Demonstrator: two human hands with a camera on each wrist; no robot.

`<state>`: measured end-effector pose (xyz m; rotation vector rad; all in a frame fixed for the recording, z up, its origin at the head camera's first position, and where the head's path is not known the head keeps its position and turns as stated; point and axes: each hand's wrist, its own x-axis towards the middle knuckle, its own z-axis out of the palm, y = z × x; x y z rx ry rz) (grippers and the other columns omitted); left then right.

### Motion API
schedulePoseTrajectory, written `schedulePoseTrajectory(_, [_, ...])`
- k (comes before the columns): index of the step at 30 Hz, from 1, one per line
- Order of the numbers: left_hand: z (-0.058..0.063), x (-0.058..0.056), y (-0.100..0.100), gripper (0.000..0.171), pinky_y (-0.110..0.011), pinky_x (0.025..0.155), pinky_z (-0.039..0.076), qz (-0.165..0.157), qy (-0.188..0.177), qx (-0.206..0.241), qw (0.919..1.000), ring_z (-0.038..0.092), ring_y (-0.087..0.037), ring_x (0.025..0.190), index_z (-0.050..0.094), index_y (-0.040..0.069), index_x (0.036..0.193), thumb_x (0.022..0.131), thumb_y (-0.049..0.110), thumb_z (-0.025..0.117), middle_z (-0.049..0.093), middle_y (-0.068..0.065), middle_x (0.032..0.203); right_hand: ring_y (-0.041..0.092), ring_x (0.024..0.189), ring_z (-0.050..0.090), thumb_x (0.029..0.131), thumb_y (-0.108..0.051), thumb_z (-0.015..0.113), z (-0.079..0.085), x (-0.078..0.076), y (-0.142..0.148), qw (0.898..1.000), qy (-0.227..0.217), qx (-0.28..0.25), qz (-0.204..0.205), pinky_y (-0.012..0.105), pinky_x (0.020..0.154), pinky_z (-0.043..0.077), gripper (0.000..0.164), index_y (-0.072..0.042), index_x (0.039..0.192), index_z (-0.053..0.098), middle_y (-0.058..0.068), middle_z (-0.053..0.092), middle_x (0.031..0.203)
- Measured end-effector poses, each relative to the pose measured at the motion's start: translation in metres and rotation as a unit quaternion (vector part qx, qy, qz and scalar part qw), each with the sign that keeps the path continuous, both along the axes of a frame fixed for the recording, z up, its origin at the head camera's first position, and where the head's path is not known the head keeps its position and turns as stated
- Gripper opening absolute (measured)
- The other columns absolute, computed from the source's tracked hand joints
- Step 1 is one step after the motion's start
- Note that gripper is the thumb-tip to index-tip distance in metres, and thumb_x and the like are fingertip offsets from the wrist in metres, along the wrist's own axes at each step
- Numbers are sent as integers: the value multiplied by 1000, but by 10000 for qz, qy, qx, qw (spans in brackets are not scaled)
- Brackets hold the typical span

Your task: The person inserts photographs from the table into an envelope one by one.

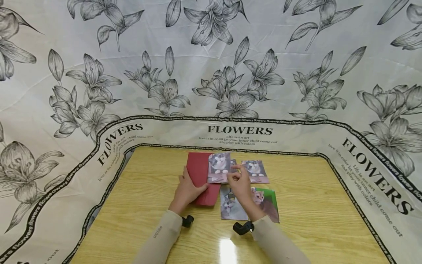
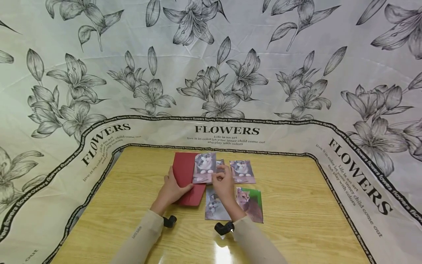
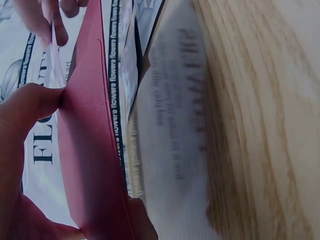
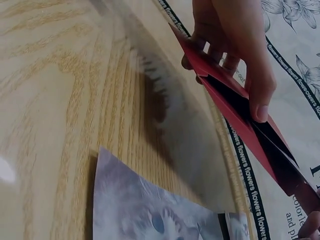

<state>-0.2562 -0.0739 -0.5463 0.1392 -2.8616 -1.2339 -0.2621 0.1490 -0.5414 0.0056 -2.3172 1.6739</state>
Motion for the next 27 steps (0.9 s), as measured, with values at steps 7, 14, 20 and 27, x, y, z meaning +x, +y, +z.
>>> schedulePoseTrajectory(7, [1, 3, 3, 128, -59, 89, 57, 0, 64, 88, 9999, 67, -47, 103, 11, -2, 170, 84, 53, 88, 43, -37, 146, 6, 62, 51, 98, -4, 74, -4, -5, -13, 9999, 48, -131, 35, 21, 58, 40, 32, -2, 129, 65, 10, 72, 76])
schedulePoseTrajectory(14, [1, 4, 4, 128, -60, 91, 57, -16, 33, 196, 9998, 66, -47, 107, 10, -3, 170, 84, 52, 88, 43, -38, 146, 6, 70, 61, 96, -3, 76, -5, -8, -25, 10000, 39, -11, 66, 21, 63, 48, 27, 1, 122, 69, 12, 77, 86])
schedulePoseTrajectory(20, [-2, 3, 3, 129, -59, 91, 57, -4, 73, 200, 9998, 66, -47, 105, 10, -3, 170, 83, 51, 89, 43, -37, 144, 9, 69, 65, 96, -4, 79, -5, -11, -31, 9994, -107, 320, 93, 23, 60, 48, 27, 1, 121, 71, 12, 78, 87])
schedulePoseTrajectory(27, [-5, 0, 1, 128, -60, 90, 56, -7, 136, 167, 9998, 66, -49, 105, 9, -3, 170, 84, 49, 89, 42, -39, 145, 15, 69, 64, 100, -13, 79, -5, -16, -40, 9960, -433, 720, 316, 30, 60, 50, 26, -6, 124, 73, 3, 75, 85])
